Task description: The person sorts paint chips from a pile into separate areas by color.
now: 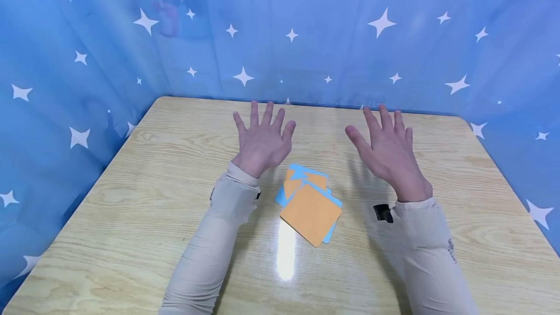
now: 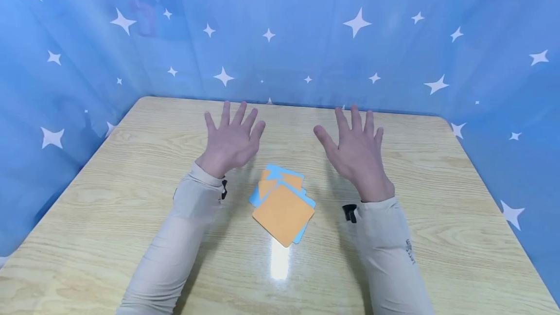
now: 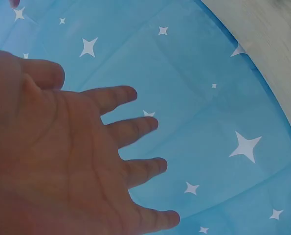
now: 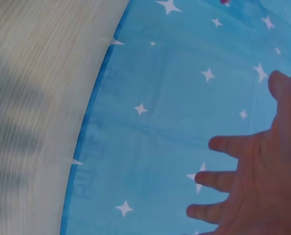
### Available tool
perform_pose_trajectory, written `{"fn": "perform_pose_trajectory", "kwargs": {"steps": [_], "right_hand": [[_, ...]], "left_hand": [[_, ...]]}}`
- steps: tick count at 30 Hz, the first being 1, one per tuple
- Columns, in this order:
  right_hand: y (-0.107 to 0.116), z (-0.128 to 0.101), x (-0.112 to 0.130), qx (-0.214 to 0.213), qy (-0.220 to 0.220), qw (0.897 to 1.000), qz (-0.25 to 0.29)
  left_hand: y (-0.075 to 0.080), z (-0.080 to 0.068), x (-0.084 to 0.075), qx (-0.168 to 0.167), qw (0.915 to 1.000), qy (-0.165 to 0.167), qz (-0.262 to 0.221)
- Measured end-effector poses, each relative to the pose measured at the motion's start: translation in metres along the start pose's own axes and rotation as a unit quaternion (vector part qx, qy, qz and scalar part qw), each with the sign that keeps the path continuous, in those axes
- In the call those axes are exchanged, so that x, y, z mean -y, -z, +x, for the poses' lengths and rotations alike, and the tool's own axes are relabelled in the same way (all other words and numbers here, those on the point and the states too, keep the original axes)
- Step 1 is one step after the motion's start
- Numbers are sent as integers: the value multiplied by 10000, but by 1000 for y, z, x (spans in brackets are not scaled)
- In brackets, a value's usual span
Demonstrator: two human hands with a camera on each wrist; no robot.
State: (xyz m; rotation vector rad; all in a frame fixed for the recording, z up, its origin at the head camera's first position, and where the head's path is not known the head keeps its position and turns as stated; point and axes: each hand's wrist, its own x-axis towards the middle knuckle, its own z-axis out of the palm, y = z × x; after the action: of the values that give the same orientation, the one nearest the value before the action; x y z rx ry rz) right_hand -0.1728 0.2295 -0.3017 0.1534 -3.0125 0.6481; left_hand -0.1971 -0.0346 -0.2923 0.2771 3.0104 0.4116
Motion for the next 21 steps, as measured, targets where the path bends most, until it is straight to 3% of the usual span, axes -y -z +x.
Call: {"fn": "perform_pose_trajectory", "kwargs": {"steps": [10,16,21], "right_hand": [[2,-3,6,249,254,9993,-128],[4,-8,11,630,506,9963,-286],[4,-13,20,799,713,9937,-335]], "left_hand": [[6,-12,-7,241,9969,-694,282],[5,-13,-9,728,9881,-1198,635],[-2,-13,-11,1156,9782,-1411,993]]}}
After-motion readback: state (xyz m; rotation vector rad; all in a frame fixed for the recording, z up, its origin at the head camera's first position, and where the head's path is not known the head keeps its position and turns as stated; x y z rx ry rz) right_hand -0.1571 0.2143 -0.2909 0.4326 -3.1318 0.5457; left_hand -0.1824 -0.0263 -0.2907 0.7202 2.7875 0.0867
